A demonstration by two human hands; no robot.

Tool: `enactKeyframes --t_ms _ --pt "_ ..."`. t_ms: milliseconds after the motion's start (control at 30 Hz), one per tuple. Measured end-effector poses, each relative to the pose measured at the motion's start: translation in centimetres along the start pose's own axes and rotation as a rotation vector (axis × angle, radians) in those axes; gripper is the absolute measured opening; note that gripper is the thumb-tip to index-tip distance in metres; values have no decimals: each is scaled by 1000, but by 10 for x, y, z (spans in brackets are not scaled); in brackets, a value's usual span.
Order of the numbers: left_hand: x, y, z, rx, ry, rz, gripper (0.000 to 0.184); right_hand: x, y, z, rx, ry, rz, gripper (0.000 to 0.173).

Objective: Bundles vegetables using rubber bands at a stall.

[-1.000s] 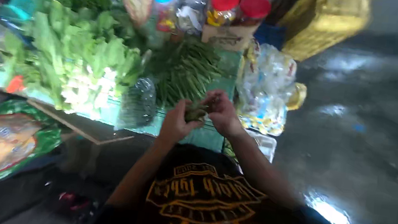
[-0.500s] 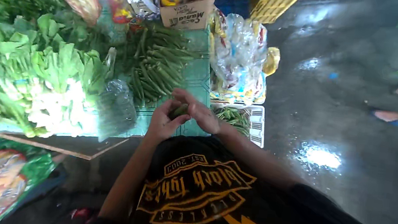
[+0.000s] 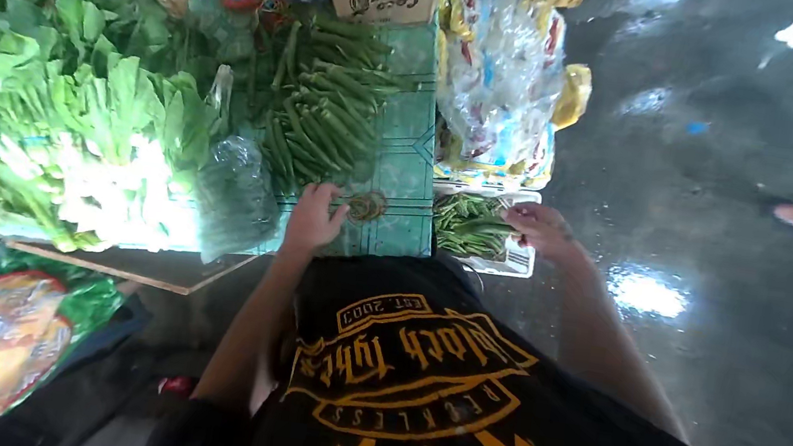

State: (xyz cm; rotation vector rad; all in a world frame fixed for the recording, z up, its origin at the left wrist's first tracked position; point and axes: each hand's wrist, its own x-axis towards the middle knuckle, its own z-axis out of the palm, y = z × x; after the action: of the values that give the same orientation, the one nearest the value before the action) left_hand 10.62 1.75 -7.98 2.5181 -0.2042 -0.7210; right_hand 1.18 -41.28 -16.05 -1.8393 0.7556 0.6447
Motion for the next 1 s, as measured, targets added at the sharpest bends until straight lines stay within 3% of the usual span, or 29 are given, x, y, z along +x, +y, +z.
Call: enactKeyframes --t_ms 100,167,300,400,500,600,767,1000 --pt "11 -5 10 165 -93 12 38 19 33 0 -152 82 83 52" --pt "12 -3 22 148 -64 35 40 22 24 10 -229 107 36 61" --pt "9 0 23 62 167 46 25 -10 -67 57 -349 140 -225 41" --pt "14 1 8 40 250 -1 40 -8 -132 101 -284 58 -555 29" --pt "23 2 -9 16 368 81 28 7 -192 147 -381 43 -719 42" --pt "26 6 -23 -67 435 101 37 21 -235 188 -553 193 -669 60" --pt "13 3 -22 -205 451 95 34 31 -248 202 -678 253 -531 63" --pt "32 8 -18 -387 407 62 29 36 -231 203 -878 351 -675 40"
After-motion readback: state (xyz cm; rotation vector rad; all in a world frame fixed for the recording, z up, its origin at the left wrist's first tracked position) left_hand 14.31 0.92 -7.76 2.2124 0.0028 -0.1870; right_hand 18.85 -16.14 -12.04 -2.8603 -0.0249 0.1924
